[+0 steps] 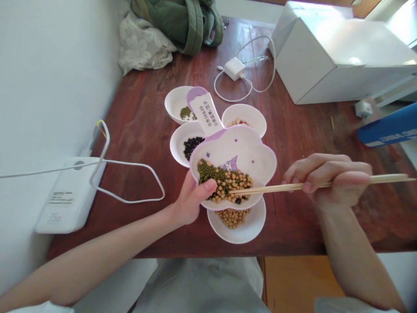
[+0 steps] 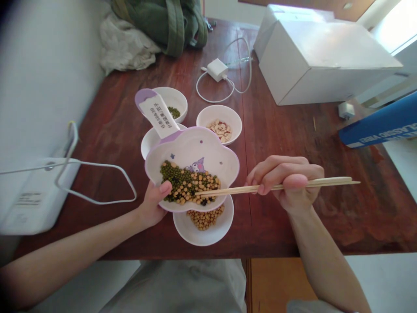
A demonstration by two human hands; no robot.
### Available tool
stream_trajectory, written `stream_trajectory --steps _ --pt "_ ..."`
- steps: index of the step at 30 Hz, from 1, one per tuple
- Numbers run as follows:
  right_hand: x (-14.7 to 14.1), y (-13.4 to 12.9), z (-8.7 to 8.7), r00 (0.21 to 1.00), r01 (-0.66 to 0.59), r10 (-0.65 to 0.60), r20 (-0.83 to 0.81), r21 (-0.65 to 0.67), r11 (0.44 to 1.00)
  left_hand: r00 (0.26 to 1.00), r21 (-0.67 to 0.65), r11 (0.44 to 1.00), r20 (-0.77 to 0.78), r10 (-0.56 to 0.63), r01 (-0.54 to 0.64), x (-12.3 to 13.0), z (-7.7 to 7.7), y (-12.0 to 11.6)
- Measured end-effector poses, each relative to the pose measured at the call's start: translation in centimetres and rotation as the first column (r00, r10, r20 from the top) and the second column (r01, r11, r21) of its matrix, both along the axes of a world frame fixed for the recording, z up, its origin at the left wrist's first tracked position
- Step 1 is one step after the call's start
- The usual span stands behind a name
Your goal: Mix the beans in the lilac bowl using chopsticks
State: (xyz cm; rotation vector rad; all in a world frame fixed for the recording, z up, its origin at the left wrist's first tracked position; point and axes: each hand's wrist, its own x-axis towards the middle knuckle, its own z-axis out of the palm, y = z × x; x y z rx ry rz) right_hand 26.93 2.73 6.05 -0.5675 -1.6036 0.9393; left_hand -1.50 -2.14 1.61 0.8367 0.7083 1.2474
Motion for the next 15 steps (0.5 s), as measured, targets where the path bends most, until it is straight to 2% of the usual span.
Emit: stream_trajectory --steps 7,11,15 --pt "-0.77 -0.44 0.52 1.000 0.012 -0.012 0.016 0.047 0.999 0.999 0.011 0.999 -0.032 0.037 -0.036 -0.15 -0.45 0.03" --pt "-0.87 -0.53 0.70 1.000 0.014 -0.015 0.000 0.064 0.998 0.999 -0.033 0.999 -0.038 0.029 -0.031 -0.32 -0.44 0.20" --pt "-0.73 -0.90 0.88 0.999 0.031 -0.033 0.021 0.066 0.997 0.996 0.000 0.997 -0.059 0.074 -0.074 -0.30 -0.64 0.20"
